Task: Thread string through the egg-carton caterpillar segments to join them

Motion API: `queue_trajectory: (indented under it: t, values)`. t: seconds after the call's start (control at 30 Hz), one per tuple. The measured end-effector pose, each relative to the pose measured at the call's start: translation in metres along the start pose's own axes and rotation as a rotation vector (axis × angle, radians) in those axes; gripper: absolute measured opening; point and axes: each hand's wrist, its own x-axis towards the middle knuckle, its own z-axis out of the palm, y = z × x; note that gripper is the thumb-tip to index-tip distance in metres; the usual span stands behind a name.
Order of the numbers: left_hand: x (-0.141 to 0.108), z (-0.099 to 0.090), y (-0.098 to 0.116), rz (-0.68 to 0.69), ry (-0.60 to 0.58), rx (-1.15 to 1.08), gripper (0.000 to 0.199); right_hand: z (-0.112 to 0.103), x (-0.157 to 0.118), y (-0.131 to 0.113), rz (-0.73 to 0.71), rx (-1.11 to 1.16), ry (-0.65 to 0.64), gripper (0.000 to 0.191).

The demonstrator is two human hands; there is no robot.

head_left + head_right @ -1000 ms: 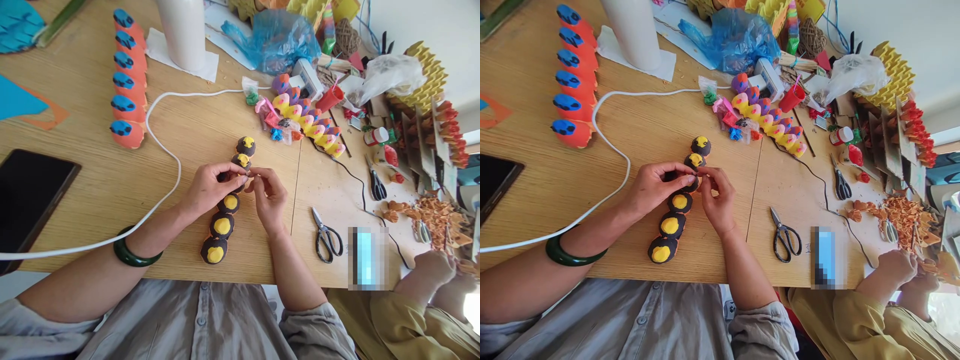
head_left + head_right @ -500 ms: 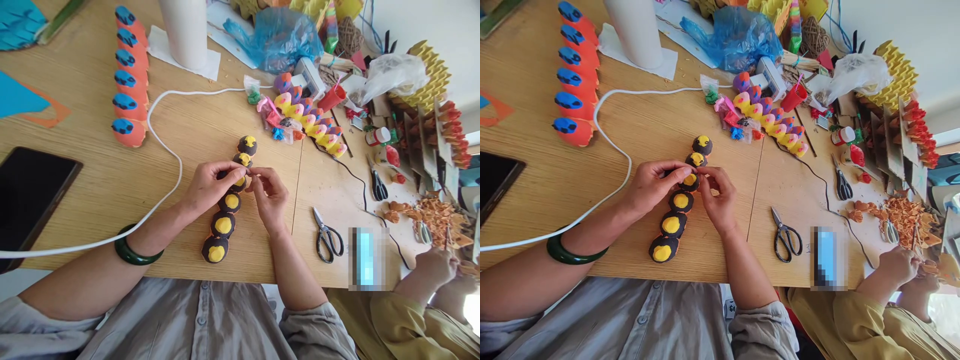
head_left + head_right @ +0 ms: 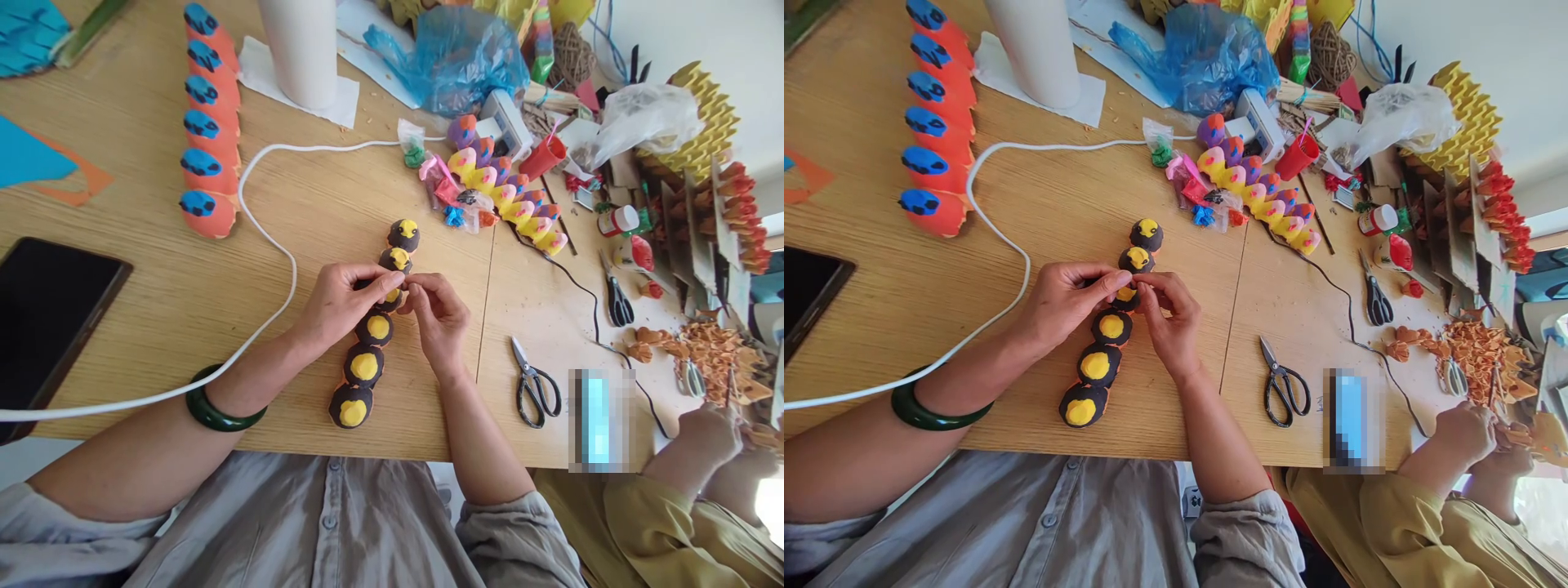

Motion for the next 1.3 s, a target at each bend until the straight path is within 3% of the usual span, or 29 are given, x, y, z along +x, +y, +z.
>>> queue_trajectory:
  t: [1.0, 1.3]
  values:
    - [0.0019, 0.0011, -0.0097, -0.049, -0.032, -0.126, 0.047, 0.0, 0.0024, 0.0007, 0.084, 0.098, 0.011, 0.025]
    - [0.0018, 0.0004, -0.0103, -0.049, -0.048, -0.084, 0.042, -0.0008, 0.0032, -0.002, 0.106, 0.092, -0.003, 0.027]
